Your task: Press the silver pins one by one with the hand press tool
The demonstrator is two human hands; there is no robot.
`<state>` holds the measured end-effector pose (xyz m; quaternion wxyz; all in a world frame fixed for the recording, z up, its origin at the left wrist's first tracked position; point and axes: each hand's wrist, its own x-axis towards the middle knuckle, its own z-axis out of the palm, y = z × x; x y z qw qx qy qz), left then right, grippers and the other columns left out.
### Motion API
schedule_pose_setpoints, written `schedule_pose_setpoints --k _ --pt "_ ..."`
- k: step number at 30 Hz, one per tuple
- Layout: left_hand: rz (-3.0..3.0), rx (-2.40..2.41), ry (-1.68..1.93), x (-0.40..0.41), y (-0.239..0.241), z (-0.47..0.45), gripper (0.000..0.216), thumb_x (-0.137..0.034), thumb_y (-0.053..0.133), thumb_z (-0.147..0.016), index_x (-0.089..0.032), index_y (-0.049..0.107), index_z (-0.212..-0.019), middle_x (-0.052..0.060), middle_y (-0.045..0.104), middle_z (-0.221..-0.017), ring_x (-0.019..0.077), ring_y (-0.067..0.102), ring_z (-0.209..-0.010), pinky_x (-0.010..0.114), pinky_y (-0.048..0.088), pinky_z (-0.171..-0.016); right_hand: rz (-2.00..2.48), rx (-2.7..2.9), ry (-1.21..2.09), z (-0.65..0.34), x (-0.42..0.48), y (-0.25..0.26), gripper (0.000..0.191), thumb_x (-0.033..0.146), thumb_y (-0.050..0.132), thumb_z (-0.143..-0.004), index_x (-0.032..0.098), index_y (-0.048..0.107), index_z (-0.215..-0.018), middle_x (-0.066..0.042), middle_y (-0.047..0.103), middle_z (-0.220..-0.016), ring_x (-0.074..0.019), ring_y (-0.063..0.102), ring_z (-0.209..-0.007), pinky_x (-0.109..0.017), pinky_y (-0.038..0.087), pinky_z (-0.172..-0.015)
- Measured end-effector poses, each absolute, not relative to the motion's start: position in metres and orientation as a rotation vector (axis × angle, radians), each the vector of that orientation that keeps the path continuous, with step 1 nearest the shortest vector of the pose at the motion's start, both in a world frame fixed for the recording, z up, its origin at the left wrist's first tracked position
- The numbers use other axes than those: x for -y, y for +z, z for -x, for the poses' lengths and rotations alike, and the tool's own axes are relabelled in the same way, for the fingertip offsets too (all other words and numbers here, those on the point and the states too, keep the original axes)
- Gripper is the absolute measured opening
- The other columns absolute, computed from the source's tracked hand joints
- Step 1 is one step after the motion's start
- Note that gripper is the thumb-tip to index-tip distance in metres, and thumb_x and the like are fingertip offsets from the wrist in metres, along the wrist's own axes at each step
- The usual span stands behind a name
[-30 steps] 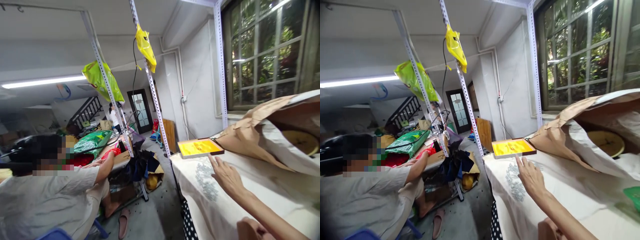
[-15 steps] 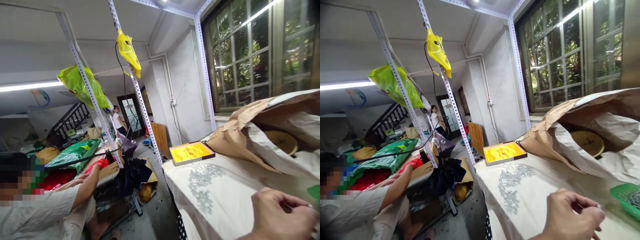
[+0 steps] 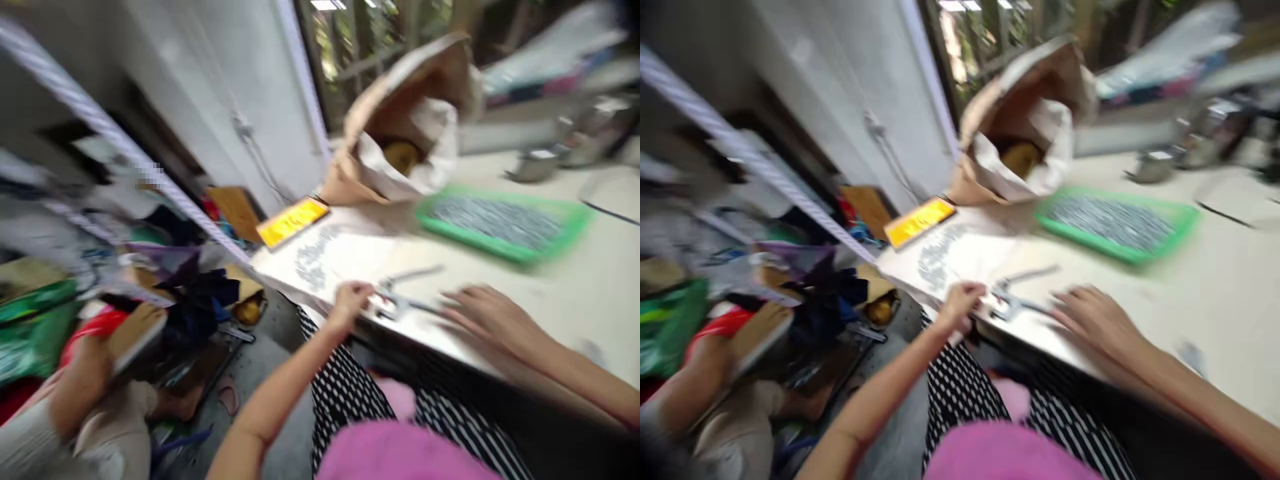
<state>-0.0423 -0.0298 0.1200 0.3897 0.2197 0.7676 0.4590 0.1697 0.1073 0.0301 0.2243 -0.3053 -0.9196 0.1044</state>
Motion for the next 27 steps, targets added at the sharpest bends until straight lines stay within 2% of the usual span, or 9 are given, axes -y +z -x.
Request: schedule_pose_setpoints --k 3,5,7,16,27 --pt "-0.669 -1.952 1.131 0.015 0.085 0.057 0.004 -0.019 0.075 -0.078 -0.016 0.072 -0.078 -0.001 0.067 -0.067 0.0098 0.054 -0.058 0.022 0.048 -0.060 0.853 2.798 0.431 -0.197 -0.074 0.033 0.038 0.043 0.055 -0.103 0.015 0.068 -0.125 -0.015 0.066 -0.116 -0.0271 0.058 -0.107 -0.040 0.045 -0.095" --pt "-0.763 -1.897 1.102 0.008 0.065 0.061 0.012 -0.023 0.078 -0.076 -0.014 0.073 -0.083 0.000 0.069 -0.070 0.0098 0.055 -0.058 0.021 0.046 -0.059 0.943 2.818 0.448 -0.187 -0.071 0.033 0.043 0.040 0.051 -0.104 0.011 0.062 -0.135 -0.017 0.063 -0.121 -0.0289 0.054 -0.110 -0.040 0.042 -0.093" --pt "-0.798 -1.863 1.071 0.007 0.057 0.063 0.020 -0.029 0.079 -0.073 -0.013 0.073 -0.084 0.000 0.069 -0.069 0.0104 0.056 -0.059 0.022 0.046 -0.058 1.019 2.803 0.436 -0.174 -0.075 0.032 0.040 0.031 0.047 -0.105 0.010 0.060 -0.137 -0.016 0.062 -0.122 -0.0281 0.050 -0.110 -0.038 0.039 -0.092" --pt "-0.860 -1.826 0.819 -0.006 0.054 0.073 0.042 -0.050 0.086 -0.055 -0.013 0.071 -0.068 -0.002 0.059 -0.052 0.0098 0.048 -0.049 0.022 0.038 -0.049 1.029 2.763 0.244 -0.164 -0.085 0.015 0.027 0.025 0.049 -0.105 0.016 0.071 -0.116 -0.013 0.063 -0.109 -0.0262 0.046 -0.100 -0.036 0.031 -0.078" --pt "-0.808 -1.846 0.620 -0.018 0.063 0.073 0.030 -0.038 0.084 -0.056 -0.013 0.069 -0.061 -0.002 0.057 -0.050 0.0089 0.048 -0.047 0.021 0.038 -0.048 0.983 2.660 0.129 -0.165 -0.084 -0.004 0.026 0.027 0.050 -0.105 0.021 0.072 -0.116 -0.011 0.064 -0.104 -0.0250 0.043 -0.094 -0.036 0.027 -0.075"
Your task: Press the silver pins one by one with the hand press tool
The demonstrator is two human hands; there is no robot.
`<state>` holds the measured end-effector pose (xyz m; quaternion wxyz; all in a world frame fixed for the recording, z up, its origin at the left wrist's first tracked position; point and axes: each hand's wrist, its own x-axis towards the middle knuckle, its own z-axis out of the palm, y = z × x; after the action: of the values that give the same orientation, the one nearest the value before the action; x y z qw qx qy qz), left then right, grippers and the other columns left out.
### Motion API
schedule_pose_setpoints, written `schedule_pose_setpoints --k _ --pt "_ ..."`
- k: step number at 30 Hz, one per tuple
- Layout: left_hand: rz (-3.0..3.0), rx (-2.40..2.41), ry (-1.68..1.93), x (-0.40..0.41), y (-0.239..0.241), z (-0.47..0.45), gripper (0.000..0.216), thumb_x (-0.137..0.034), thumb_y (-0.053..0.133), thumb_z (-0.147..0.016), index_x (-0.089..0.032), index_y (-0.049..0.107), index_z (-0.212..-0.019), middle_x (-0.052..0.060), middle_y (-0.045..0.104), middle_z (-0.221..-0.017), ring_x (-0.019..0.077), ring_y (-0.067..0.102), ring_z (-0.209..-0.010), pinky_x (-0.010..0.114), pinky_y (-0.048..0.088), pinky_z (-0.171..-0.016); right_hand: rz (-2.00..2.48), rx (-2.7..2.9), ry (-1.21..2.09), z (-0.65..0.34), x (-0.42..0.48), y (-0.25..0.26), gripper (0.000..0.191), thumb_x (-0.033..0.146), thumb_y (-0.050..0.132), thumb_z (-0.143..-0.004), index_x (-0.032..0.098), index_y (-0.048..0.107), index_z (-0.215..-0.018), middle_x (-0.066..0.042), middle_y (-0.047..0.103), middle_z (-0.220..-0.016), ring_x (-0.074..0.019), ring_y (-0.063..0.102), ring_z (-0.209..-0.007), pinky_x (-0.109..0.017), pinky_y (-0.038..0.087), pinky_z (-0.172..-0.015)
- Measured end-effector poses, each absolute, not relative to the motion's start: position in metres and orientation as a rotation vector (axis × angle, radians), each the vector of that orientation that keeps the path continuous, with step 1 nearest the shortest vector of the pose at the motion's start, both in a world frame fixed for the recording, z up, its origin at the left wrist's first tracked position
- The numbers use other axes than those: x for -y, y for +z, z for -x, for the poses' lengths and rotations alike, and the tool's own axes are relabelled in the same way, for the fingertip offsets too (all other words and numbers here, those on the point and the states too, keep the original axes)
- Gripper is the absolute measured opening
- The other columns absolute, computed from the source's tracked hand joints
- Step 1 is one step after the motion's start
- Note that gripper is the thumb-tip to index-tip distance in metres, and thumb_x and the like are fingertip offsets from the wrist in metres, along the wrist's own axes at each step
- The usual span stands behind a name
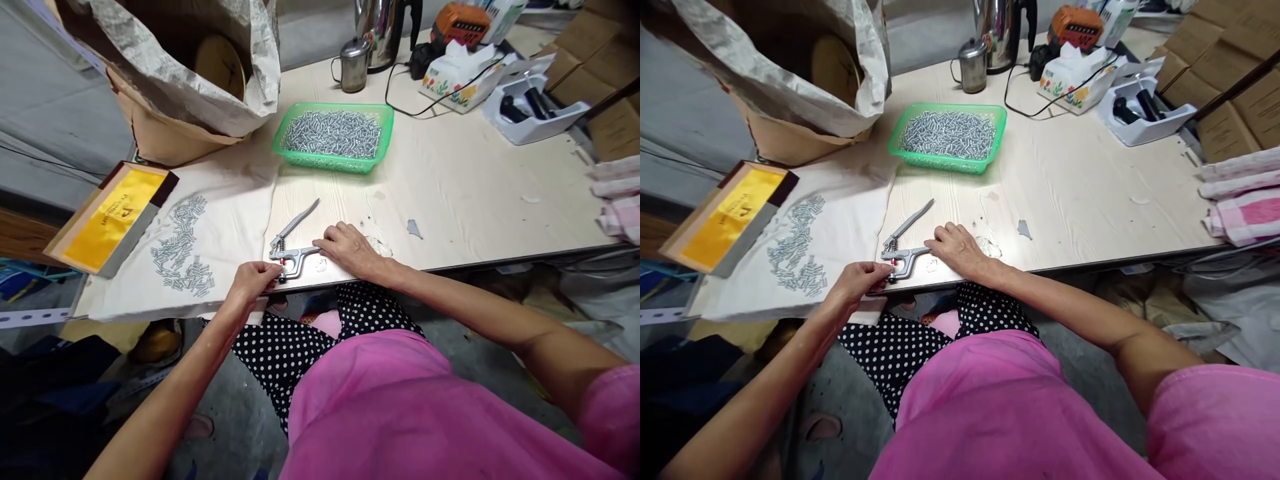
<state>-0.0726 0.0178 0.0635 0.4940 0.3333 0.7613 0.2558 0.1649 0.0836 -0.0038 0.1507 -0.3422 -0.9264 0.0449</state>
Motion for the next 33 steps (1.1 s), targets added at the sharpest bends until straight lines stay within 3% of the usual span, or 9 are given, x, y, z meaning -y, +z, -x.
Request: schedule_pose_setpoints --k 12,18,21,22,24,27,30,33 --pt "-0.796 -1.832 0.445 -0.025 0.066 0.076 0.023 -0.030 0.082 -0.058 -0.012 0.068 -0.058 -0.001 0.057 -0.050 0.0079 0.045 -0.047 0.022 0.036 -0.051 0.976 2.742 0.090 -0.165 -0.084 0.005 0.028 0.027 0.044 -0.107 0.022 0.072 -0.112 -0.010 0.063 -0.102 -0.0246 0.043 -0.091 -0.036 0.025 -0.072" --pt "-0.795 -1.851 0.456 -0.021 0.063 0.076 0.025 -0.032 0.084 -0.056 -0.012 0.071 -0.062 0.001 0.061 -0.053 0.0101 0.049 -0.051 0.023 0.039 -0.053 0.944 2.858 0.193 -0.169 -0.085 0.022 0.032 0.028 0.040 -0.107 0.022 0.070 -0.114 -0.013 0.064 -0.106 -0.0269 0.047 -0.094 -0.037 0.031 -0.074" --pt "-0.800 -1.866 0.457 -0.020 0.060 0.076 0.025 -0.034 0.083 -0.056 -0.013 0.070 -0.060 0.000 0.060 -0.052 0.0103 0.048 -0.050 0.024 0.038 -0.053 0.920 2.871 0.300 -0.174 -0.086 0.028 0.031 0.032 0.046 -0.106 0.022 0.066 -0.126 -0.015 0.063 -0.123 -0.0298 0.050 -0.105 -0.040 0.039 -0.083" --pt "-0.805 -1.869 0.455 -0.020 0.059 0.077 0.025 -0.034 0.083 -0.057 -0.013 0.070 -0.061 0.001 0.060 -0.052 0.0107 0.049 -0.051 0.024 0.039 -0.053 0.896 2.854 0.331 -0.176 -0.089 0.029 0.036 0.037 0.051 -0.104 0.021 0.061 -0.135 -0.017 0.058 -0.135 -0.0319 0.050 -0.113 -0.043 0.041 -0.089" --pt "-0.824 -1.875 0.454 -0.020 0.059 0.077 0.025 -0.035 0.082 -0.058 -0.013 0.070 -0.062 0.001 0.062 -0.054 0.0116 0.051 -0.052 0.025 0.040 -0.055 0.837 2.814 0.368 -0.179 -0.100 0.028 0.068 0.053 0.061 -0.097 0.017 0.044 -0.151 -0.021 0.040 -0.156 -0.0379 0.041 -0.132 -0.051 0.040 -0.102" --pt "-0.864 -1.872 0.438 -0.018 0.060 0.077 0.024 -0.035 0.080 -0.060 -0.014 0.071 -0.063 0.002 0.064 -0.056 0.0130 0.054 -0.054 0.026 0.042 -0.057 0.771 2.825 0.383 -0.175 -0.125 0.023 0.104 0.072 0.068 -0.084 0.011 0.029 -0.159 -0.026 0.023 -0.166 -0.0455 0.022 -0.148 -0.062 0.030 -0.114" --pt "-0.891 -1.859 0.437 -0.015 0.063 0.076 0.022 -0.035 0.079 -0.061 -0.015 0.071 -0.065 0.003 0.066 -0.057 0.0141 0.057 -0.055 0.026 0.043 -0.057 0.730 2.918 0.423 -0.163 -0.146 0.022 0.111 0.078 0.069 -0.078 0.012 0.031 -0.158 -0.027 0.030 -0.163 -0.0480 0.020 -0.149 -0.067 0.025 -0.116" --pt "-0.901 -1.840 0.461 -0.013 0.061 0.077 0.023 -0.035 0.078 -0.061 -0.014 0.071 -0.066 0.003 0.067 -0.059 0.0148 0.058 -0.056 0.025 0.043 -0.058 0.745 2.984 0.424 -0.152 -0.154 0.026 0.110 0.077 0.072 -0.075 0.010 0.037 -0.155 -0.027 0.041 -0.155 -0.0467 0.032 -0.142 -0.066 0.029 -0.113"
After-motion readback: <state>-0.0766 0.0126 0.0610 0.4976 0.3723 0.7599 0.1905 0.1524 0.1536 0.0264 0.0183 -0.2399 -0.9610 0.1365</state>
